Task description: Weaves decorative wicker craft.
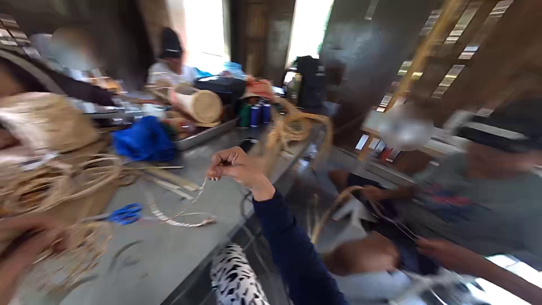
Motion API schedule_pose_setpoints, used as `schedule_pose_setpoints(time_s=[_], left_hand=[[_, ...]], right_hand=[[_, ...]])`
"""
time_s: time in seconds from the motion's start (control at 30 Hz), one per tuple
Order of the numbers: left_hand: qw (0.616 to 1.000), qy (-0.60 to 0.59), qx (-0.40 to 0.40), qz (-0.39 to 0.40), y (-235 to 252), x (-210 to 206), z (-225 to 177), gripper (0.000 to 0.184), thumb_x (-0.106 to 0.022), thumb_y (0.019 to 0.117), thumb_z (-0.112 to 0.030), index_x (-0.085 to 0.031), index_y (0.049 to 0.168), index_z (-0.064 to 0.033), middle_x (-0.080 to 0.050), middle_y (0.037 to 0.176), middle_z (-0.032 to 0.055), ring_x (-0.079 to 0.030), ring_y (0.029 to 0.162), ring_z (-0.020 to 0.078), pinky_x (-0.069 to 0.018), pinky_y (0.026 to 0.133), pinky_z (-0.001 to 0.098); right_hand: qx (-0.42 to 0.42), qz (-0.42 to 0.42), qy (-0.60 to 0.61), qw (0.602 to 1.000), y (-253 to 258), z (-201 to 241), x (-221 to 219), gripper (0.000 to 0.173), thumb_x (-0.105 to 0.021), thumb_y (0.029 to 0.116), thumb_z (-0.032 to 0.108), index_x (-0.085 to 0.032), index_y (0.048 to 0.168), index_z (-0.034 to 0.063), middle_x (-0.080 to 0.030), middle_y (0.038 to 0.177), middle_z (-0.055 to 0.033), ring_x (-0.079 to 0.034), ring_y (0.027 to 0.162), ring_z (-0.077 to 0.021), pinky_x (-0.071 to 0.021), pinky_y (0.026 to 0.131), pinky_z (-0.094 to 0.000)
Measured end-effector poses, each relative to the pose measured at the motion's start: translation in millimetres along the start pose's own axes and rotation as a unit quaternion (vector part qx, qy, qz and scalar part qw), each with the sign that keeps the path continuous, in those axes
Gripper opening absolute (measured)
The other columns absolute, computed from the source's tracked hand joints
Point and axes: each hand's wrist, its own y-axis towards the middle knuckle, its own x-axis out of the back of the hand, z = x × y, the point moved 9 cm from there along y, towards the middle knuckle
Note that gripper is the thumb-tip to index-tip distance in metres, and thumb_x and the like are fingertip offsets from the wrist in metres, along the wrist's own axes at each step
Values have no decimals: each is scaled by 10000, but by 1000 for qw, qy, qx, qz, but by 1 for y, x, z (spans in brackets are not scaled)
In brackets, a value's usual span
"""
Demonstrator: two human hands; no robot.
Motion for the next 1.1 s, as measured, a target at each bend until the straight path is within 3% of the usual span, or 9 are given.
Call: schedule_pose_setpoints(time_s=[0.1,0.17,0.2,0.27,0.33,0.4,0.57,0.77,1.1], left_hand=[[985,145,32,-91,4,27,-14,169,-587,949,-87,-667,1057,16,-682,900,-45,-649,764,-26,-577,726,195],[974,183,78,-106,2,39,-6,163,-598,957,-42,-676,1056,61,-696,931,61,-672,772,51,-595,746,257],[972,182,102,-107,2,43,1,151,-595,971,-29,-674,1062,61,-696,948,84,-684,785,79,-603,756,278],[971,159,139,-110,1,49,15,146,-591,992,-19,-667,1079,70,-691,980,109,-690,811,104,-604,772,296],[974,130,149,-110,1,52,27,149,-588,990,-11,-661,1079,84,-686,992,115,-687,818,104,-603,779,294],[975,103,164,-108,-1,54,36,148,-588,996,-15,-655,1082,86,-681,992,106,-687,827,101,-603,791,293],[975,74,171,-121,-5,65,50,122,-586,993,-15,-659,1047,65,-673,950,65,-667,809,64,-588,781,259],[972,79,173,-137,-15,81,58,105,-605,991,-36,-673,1023,37,-666,932,44,-651,793,37,-575,767,226],[973,-55,165,-154,-35,75,69,63,-611,958,9,-665,990,4,-679,862,-37,-664,742,27,-592,727,230]], right_hand=[[-109,114,-212,964,40,-31,-75,138,-701,935,61,-666,859,-48,-633,722,-34,-586,655,-58,-512,673,-231],[-212,166,-427,863,59,-48,-113,322,-707,956,175,-669,1163,-69,-684,1056,-229,-659,996,-333,-522,903,-493],[-249,155,-492,820,68,-52,-124,430,-677,962,173,-598,1315,-61,-625,1255,-288,-578,1219,-437,-440,1013,-604],[-222,95,-512,824,92,-52,-143,411,-592,1007,148,-586,1379,-25,-581,1364,-279,-495,1341,-446,-380,1083,-618],[-151,104,-413,892,113,-57,-170,296,-540,1049,148,-687,1245,-18,-686,1203,-217,-640,1168,-331,-479,1027,-488],[-127,195,-276,932,124,-70,-205,276,-533,1062,139,-713,1137,-55,-719,1069,-176,-668,990,-210,-503,938,-385],[-208,322,-84,920,127,-109,-264,208,-526,1047,66,-679,1119,-56,-691,978,-31,-615,830,-16,-515,779,-223],[-240,399,21,885,136,-137,-287,176,-516,1003,0,-685,1051,-1,-720,851,28,-686,734,-62,-592,715,-256],[-218,424,8,879,139,-142,-313,106,-587,945,-34,-638,894,44,-658,725,50,-632,617,-42,-563,618,-234]])
